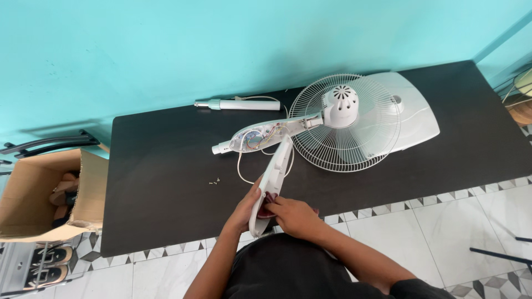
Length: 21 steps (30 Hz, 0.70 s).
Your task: The person wipes the exterior of a disassembled white electric fan with a red cloth. They clean the fan's base, neck, and a small cylindrical component, handling each part individually on a dark table.
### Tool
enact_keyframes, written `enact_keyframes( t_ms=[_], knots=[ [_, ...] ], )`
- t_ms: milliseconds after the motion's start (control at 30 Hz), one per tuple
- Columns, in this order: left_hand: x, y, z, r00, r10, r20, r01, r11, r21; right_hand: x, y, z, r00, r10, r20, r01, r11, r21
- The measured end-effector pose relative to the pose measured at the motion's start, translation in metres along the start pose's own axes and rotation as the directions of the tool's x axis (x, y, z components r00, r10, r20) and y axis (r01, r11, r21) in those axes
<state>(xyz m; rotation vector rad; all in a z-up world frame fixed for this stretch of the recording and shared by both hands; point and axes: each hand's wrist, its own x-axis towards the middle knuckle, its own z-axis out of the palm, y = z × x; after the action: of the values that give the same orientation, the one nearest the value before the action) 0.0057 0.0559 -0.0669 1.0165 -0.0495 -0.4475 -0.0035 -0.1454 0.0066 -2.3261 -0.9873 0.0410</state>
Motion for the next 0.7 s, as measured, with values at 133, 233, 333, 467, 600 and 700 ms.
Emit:
enact_keyframes(
  t_ms=[133, 233, 333, 467, 600, 700],
  knots=[
    [-0.009, 0.012, 0.001, 0.998, -0.023, 0.056, 0.018, 0.996, 0.087, 0.013, 0.020, -0.014, 0.998, 0.010, -0.063, -0.008, 1.000, 0.029],
    [-0.011, 0.015, 0.009, 0.996, -0.087, -0.001, 0.087, 0.996, -0.024, 0.012, 0.025, -0.016, 0.986, 0.028, -0.164, -0.027, 1.000, 0.004],
    [-0.005, 0.011, 0.015, 0.999, -0.017, -0.051, 0.015, 0.999, -0.037, 0.008, 0.014, -0.009, 0.995, 0.016, -0.094, -0.021, 0.999, -0.049],
    [0.001, -0.003, 0.019, 0.987, -0.046, -0.155, 0.047, 0.999, 0.004, 0.011, 0.003, -0.010, 0.990, -0.091, 0.107, 0.076, 0.987, 0.138],
    [0.003, -0.002, 0.019, 0.996, -0.001, -0.092, -0.001, 1.000, -0.028, 0.020, -0.002, -0.021, 0.997, 0.055, 0.045, -0.062, 0.985, 0.158],
    [0.008, 0.005, 0.021, 0.994, 0.049, -0.094, -0.061, 0.990, -0.124, 0.018, -0.015, -0.020, 0.994, 0.065, -0.090, -0.039, 0.964, 0.263]
  ],
)
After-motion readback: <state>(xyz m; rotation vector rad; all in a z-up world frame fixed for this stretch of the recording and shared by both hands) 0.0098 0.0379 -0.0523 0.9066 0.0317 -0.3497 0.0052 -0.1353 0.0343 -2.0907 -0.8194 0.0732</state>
